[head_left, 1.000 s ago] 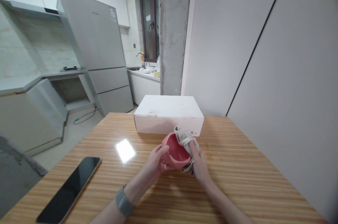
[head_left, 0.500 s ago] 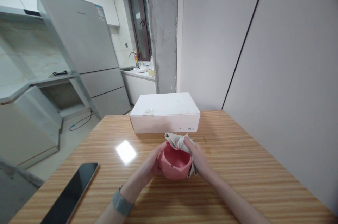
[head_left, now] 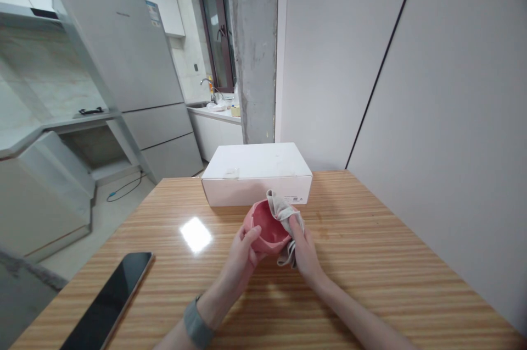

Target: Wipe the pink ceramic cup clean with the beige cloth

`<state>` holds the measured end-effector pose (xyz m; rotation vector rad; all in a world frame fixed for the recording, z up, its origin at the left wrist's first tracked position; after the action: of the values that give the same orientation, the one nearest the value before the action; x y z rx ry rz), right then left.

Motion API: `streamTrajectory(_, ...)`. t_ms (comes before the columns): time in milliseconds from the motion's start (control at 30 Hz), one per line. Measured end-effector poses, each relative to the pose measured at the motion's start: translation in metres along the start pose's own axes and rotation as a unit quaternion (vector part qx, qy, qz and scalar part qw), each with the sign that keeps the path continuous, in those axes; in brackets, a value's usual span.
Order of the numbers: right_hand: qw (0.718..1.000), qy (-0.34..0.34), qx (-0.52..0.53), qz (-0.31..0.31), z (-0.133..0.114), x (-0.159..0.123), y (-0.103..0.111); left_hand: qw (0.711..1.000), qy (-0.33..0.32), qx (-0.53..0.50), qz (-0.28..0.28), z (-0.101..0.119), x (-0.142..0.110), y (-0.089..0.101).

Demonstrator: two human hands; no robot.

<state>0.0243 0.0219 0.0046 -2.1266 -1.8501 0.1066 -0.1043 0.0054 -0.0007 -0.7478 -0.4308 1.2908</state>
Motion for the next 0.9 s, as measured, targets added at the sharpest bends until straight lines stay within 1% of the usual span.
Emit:
streamTrajectory(67,1.0,-0.019,0.005,0.002,0.005,0.002,0.001,1.0,0.016,0.007,-0.013,0.001,0.001,0.001)
streamTrajectory(167,0.999,-0.053,0.007,0.001,0.008,0.008,0.008,0.994,0.098,0.054,0.001,-0.002,0.004,0.012)
streamTrajectory(233,0.997,-0.073,-0.002,-0.017,0.007,0.011,0.01,0.986,0.129,0.1,0.016,-0.003,0.005,0.021)
streamTrajectory(300,0.995,-0.089,-0.014,-0.047,0.003,0.01,0.008,0.981,0.141,0.134,0.017,-0.004,0.007,0.027)
streamTrajectory(400,0.991,-0.103,-0.021,-0.082,-0.003,0.006,0.002,0.976,0.163,0.143,0.009,-0.008,0.009,0.032)
streamTrajectory(533,0.989,-0.115,-0.007,-0.097,-0.004,0.007,-0.001,0.983,0.143,0.112,0.024,-0.011,0.012,0.034)
streamTrajectory(600,0.99,-0.108,-0.001,-0.089,-0.002,0.011,0.003,0.986,0.135,0.098,0.024,-0.012,0.011,0.031)
streamTrajectory(700,0.994,-0.084,-0.007,-0.066,-0.001,0.016,0.01,0.99,0.118,0.077,0.005,-0.012,0.007,0.022)
streamTrajectory(800,0.997,-0.052,-0.008,-0.053,-0.001,0.012,0.008,0.996,0.078,0.039,-0.014,-0.005,0.002,0.01)
streamTrajectory(900,0.999,-0.016,-0.018,-0.026,0.002,0.001,0.002,1.0,0.018,0.012,-0.022,0.007,0.001,0.003)
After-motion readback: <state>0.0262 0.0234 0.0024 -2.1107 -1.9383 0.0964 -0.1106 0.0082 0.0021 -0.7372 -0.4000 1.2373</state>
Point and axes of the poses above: each hand's wrist, its own x-axis towards the middle knuckle, its own y-axis out of the back of the hand, z = x × y, the point moved 6 cm from there along x, towards the middle knuckle, and after that the axes turned 4 degrees about -x, right-handed, at the moved point
